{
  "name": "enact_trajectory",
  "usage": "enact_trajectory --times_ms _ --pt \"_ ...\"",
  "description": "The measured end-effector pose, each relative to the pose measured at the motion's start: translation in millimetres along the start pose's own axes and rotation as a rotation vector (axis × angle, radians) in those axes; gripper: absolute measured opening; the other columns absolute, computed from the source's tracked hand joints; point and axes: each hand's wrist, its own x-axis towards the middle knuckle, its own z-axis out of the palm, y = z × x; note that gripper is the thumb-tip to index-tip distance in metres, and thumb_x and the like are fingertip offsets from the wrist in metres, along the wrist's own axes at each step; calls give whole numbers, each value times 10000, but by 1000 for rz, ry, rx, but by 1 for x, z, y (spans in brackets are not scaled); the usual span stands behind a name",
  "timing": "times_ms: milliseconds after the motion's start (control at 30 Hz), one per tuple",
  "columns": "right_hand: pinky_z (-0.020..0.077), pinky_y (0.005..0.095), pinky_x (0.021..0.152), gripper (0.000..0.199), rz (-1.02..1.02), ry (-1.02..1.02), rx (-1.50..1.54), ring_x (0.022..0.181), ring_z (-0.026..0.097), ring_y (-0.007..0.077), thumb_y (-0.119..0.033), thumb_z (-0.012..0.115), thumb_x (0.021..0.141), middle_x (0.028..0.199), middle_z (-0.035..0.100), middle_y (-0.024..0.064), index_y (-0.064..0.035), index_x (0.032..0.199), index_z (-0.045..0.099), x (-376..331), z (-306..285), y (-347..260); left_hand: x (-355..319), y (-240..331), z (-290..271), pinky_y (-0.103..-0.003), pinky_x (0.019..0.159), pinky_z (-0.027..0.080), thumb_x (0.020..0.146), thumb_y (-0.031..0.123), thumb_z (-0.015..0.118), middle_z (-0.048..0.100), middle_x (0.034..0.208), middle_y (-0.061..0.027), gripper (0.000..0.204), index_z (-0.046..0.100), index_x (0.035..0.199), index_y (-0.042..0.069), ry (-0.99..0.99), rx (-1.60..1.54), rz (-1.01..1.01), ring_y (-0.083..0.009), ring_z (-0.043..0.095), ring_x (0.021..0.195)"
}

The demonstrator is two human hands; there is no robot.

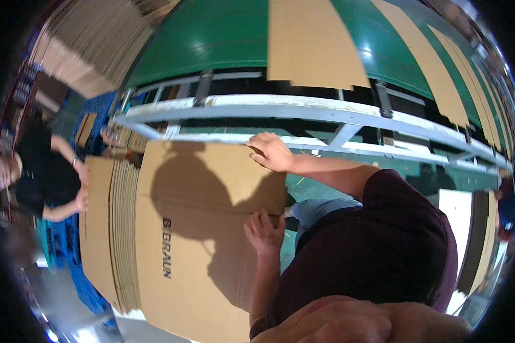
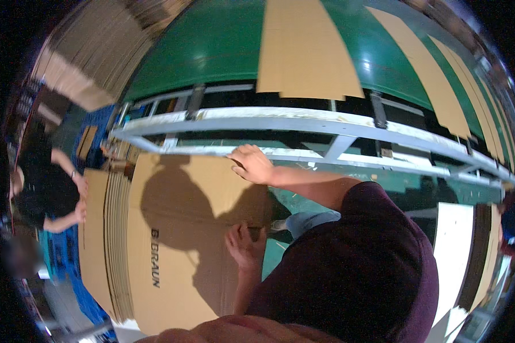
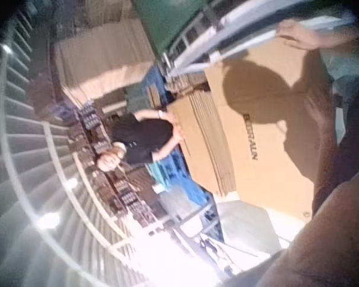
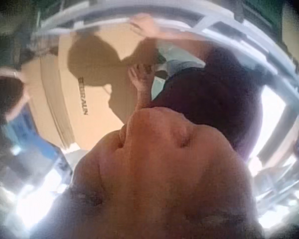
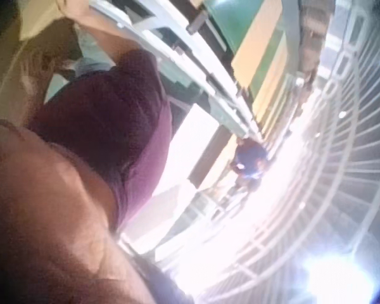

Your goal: The person folds flat cardboard sheets on a green conveyor belt. They align the cardboard, fold the side flaps inward, and then fold the top and bottom flaps to create a box shape. The person then places the folded cardboard onto the conveyor belt to move it along the line.

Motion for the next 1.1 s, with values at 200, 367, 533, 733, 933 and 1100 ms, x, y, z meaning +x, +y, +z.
enact_trajectory --times_ms 200,367,533,733,933,1100 --pt "469 418 825 305 363 231 -67 920 580 347 -51 638 726 975 619 134 -71 1030 620 -120 -115 106 -9 10 3 -490 878 434 721 293 714 573 1005 -175 444 600 1008 -26 -9 192 23 -367 524 983" --pt "467 420 808 277 610 471 -199 931 569 345 -29 630 739 944 609 135 -78 1011 625 -193 -180 176 -10 13 1 -460 921 430 806 223 630 587 1042 -196 396 571 1079 -56 -131 319 -23 -355 536 1017" --pt "446 411 842 373 790 626 -360 948 556 343 18 620 679 980 596 135 -74 1040 601 -253 -261 269 44 56 49 -448 922 431 816 217 616 577 1064 -198 394 562 1094 -57 -172 308 55 -351 535 1026" --pt "430 431 901 450 1114 851 -724 1026 530 365 25 614 652 1074 574 165 -70 1090 579 -343 -376 402 116 126 132 -434 923 432 829 210 600 564 1090 -201 392 552 1112 -58 -165 286 173 -345 533 1036" --pt "374 448 980 636 1718 502 -962 1280 335 381 -57 638 696 1372 381 179 -103 1300 446 -400 -467 479 156 174 176 -420 924 433 841 202 583 552 1116 -203 391 541 1129 -58 -220 283 207 -340 531 1045" --pt "359 453 1007 537 1588 186 -1134 1314 294 400 -52 485 844 1418 312 180 -141 1357 356 -413 -459 548 168 177 180 -408 925 434 852 196 569 541 1138 -205 390 532 1144 -59 -251 288 199 -336 530 1054"
